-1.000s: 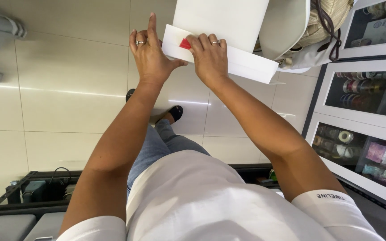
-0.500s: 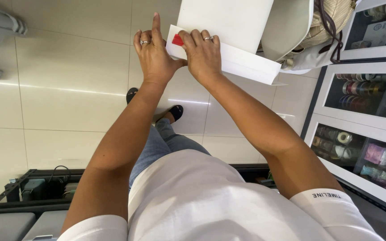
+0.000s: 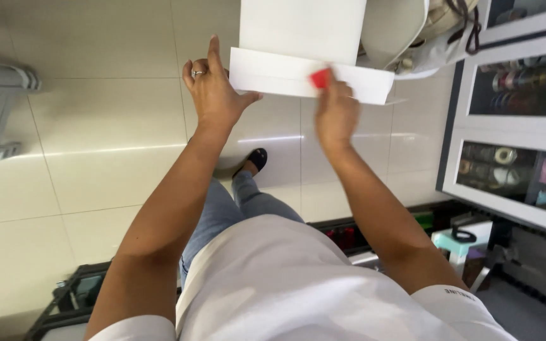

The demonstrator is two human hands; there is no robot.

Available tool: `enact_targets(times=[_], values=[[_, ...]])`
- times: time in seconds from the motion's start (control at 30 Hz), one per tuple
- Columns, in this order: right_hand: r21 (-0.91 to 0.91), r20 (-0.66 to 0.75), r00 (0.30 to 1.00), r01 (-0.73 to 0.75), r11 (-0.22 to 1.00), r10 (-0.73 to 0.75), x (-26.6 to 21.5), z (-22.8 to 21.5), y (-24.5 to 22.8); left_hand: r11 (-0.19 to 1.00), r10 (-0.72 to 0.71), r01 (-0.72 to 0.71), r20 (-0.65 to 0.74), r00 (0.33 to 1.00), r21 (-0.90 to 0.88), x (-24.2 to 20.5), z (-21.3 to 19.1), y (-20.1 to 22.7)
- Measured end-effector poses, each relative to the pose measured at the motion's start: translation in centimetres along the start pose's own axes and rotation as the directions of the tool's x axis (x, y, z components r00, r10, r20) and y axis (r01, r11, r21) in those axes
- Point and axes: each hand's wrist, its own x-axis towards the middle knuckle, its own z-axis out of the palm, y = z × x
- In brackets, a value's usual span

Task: Folding the edges of a white cardboard box and using a red scraper and a pen to create sharp creases.

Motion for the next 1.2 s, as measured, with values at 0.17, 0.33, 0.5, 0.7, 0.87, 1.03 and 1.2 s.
enact_targets(times=[0.17,0.33,0.5,0.7,0.87,1.03,1.2], values=[[-0.044,-0.086,0.918,-0.392,0.919,0.387,-0.8,2.7,-1.2,0.998,0.051,-0.050,0.017,0.999,-0.040,0.1,-0.7,0.0],[-0.053,-0.003,0.992,-0.123,0.991,0.123,0.6,2.4,-14.6,0.966,0.239,-0.245,-0.075,0.968,-0.085,0.1,0.2,-2.1],[-0.188,-0.202,0.869,-0.488,0.852,0.453,-2.5,1.8,0.9,0.966,0.244,-0.248,-0.068,0.967,-0.072,0.4,-0.5,-2.3],[-0.423,0.018,0.960,-0.247,0.872,0.280,0.4,5.6,-13.5,0.978,0.206,-0.203,0.073,0.976,-0.039,1.2,-0.1,-2.5],[-0.242,-0.051,0.949,-0.315,0.918,0.312,-0.4,3.6,-8.0,0.979,0.186,-0.128,0.430,0.884,-0.159,4.3,-5.5,-1.2],[-0.073,-0.179,0.682,-0.728,0.681,0.709,-3.0,3.1,-3.6,0.966,0.079,0.088,0.598,0.798,-0.245,5.1,-6.3,-1.7],[-0.058,0.005,0.966,-0.258,0.964,0.258,2.0,2.7,-18.7,0.972,-0.032,0.185,0.698,0.715,-0.145,6.7,-9.0,0.9]])
